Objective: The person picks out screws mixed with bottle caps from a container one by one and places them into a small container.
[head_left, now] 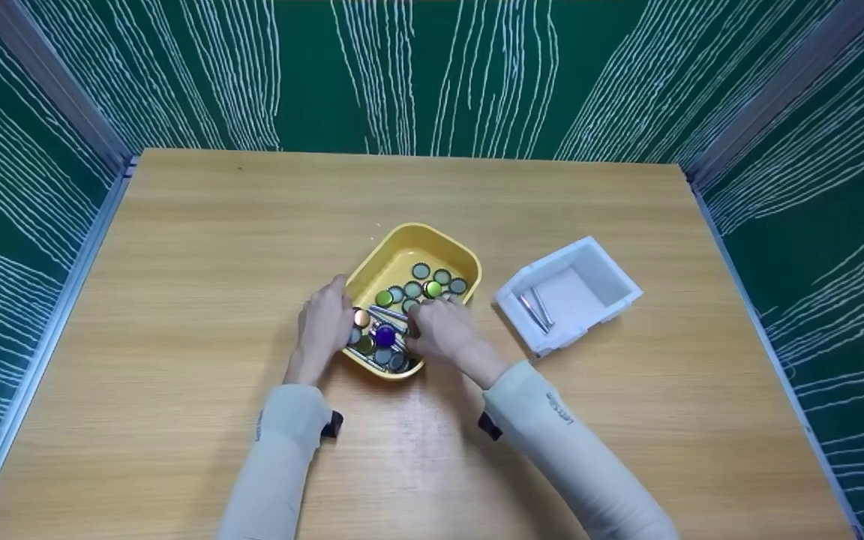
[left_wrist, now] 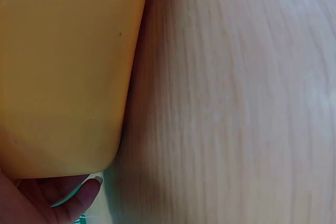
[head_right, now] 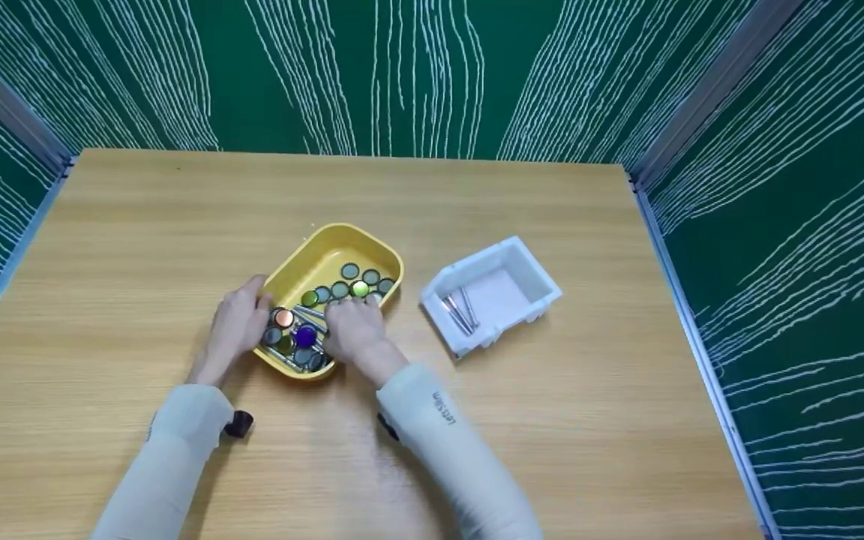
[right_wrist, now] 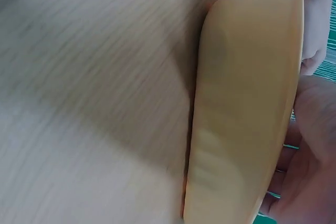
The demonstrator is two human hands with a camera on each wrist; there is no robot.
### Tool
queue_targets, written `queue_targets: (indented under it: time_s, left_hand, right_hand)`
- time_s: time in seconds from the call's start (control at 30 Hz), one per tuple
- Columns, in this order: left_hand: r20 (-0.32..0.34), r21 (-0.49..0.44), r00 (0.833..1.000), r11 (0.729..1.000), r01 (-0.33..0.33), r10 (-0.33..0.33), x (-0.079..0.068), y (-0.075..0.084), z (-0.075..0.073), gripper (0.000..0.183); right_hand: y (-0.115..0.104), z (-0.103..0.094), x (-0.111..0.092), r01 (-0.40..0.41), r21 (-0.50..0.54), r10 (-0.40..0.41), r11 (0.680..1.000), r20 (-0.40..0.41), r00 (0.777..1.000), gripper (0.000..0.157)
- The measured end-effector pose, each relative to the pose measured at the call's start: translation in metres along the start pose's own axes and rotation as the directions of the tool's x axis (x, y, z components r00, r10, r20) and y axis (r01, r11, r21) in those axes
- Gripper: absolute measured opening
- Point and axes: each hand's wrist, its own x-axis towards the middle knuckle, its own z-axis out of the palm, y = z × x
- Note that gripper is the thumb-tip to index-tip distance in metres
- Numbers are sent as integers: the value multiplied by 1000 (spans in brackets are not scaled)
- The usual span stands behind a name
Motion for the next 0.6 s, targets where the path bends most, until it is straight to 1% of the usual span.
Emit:
queue_targets:
  time_s: [0.13, 0.23, 0.37, 0.6]
  left_hand:
    - [7, 2, 1000, 1000, 0, 0, 0, 0, 0, 38]
    - [11, 2, 1000, 1000, 4, -4, 1, 0, 0, 37]
    - [12, 1, 1000, 1000, 9, -9, 1, 0, 0, 37]
    - [17, -25, 1000, 1000, 11, -10, 1, 1, 0, 39]
  right_hand:
    - [-5, 3, 3, -20, -5, 20, 1000, 2, 1000, 13]
    - [-9, 5, 4, -64, -15, 64, 998, 14, 998, 11]
    - [-12, 7, 7, -118, -27, 119, 993, 35, 992, 15]
    - [-16, 5, 9, -150, -97, 157, 984, 74, 985, 20]
